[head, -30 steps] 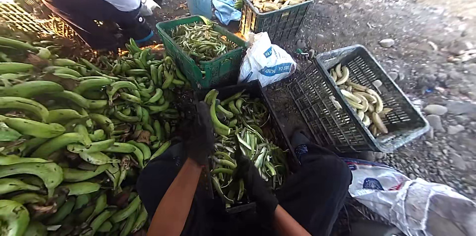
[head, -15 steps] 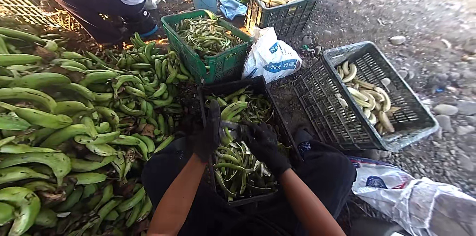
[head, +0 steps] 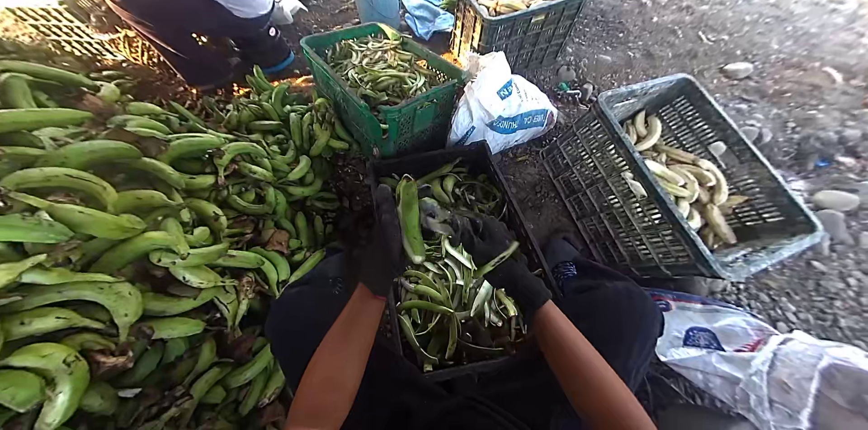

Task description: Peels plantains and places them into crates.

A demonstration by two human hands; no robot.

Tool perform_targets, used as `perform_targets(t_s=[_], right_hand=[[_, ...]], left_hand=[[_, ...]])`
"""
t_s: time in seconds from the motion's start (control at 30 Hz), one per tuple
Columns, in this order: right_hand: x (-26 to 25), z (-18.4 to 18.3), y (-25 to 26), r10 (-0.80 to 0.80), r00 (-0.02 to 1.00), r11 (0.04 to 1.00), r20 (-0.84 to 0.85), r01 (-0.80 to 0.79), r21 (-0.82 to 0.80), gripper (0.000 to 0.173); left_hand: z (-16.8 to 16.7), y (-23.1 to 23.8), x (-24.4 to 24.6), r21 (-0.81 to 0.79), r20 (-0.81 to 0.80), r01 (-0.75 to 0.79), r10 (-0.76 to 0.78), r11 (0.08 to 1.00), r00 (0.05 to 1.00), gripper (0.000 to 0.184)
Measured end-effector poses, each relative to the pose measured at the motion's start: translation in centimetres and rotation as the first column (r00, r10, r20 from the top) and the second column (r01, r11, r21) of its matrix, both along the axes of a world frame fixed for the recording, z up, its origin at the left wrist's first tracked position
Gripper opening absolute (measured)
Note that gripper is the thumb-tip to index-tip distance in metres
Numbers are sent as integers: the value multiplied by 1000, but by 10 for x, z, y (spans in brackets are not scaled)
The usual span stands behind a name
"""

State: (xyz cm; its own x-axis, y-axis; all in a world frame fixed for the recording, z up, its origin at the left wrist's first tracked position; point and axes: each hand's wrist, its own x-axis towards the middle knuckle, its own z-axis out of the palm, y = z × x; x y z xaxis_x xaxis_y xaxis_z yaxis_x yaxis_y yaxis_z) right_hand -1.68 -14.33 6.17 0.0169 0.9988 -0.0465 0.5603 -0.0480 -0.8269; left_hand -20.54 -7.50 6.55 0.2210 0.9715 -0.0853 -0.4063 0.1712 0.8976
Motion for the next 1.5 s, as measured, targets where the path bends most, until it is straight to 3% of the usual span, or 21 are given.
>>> perform_targets(t_s=[0.13,0.23,0.3,0.43,0.53,0.6,0.73,0.8,0.87,0.93,1.03,1.1,1.2,1.27,1.37,1.43,1.5], right_hand=[[3,4,-14,138,959,988,249,-116,-102,61],[-1,8,-15,150,947,987,283,-129,-91,59],[-6,10,-8,142,965,979,220,-104,-176,56],[-21,3,13,-66,979,974,195,106,-202,48],[-31,-2,31,-242,930,930,275,303,-207,52],[-31,-7,39,-328,896,903,300,390,-180,54],[-9,-7,38,-406,900,904,157,420,-73,46],[0,-4,30,-329,944,944,36,329,0,45],[1,2,19,-222,975,975,11,222,-11,48],[-1,3,5,-97,995,993,32,99,-71,48],[-9,0,-18,33,999,992,43,-27,-125,56],[-12,5,-32,39,996,993,82,-29,-110,61],[-15,11,-35,-8,991,997,137,19,-77,56],[-18,8,-24,-69,985,990,158,86,-107,52],[-19,7,3,-251,926,960,280,275,-50,47],[-15,7,18,-337,885,933,322,360,-13,47],[-5,10,26,-398,884,914,245,405,22,48]], left_hand=[[-2,5,-3,-60,-73,25,-29,998,997,70],[4,3,0,-131,-80,5,-16,991,997,65],[3,0,1,-127,-67,23,-32,992,997,60],[-7,-3,7,-128,-19,14,-16,992,1000,54],[-7,-6,17,-245,-107,-126,102,961,989,44],[-8,-11,20,-314,-137,-142,103,939,985,44],[-6,-19,12,-336,-28,49,-62,940,998,57],[-3,-16,8,-260,35,143,-139,955,990,69],[-2,-12,-1,-103,-2,184,-186,977,983,64],[0,-5,-5,91,-62,133,-127,987,990,57],[2,6,-6,256,-158,-20,63,966,985,55],[1,7,-10,384,-237,-50,150,922,960,58],[1,6,-7,503,-241,-49,194,863,951,64],[0,1,-3,441,-261,11,116,897,958,66],[-5,-8,2,165,-330,131,-70,978,941,54],[-3,-16,2,8,-344,208,-193,978,919,51],[4,-22,0,-48,-273,290,-292,956,917,52]])
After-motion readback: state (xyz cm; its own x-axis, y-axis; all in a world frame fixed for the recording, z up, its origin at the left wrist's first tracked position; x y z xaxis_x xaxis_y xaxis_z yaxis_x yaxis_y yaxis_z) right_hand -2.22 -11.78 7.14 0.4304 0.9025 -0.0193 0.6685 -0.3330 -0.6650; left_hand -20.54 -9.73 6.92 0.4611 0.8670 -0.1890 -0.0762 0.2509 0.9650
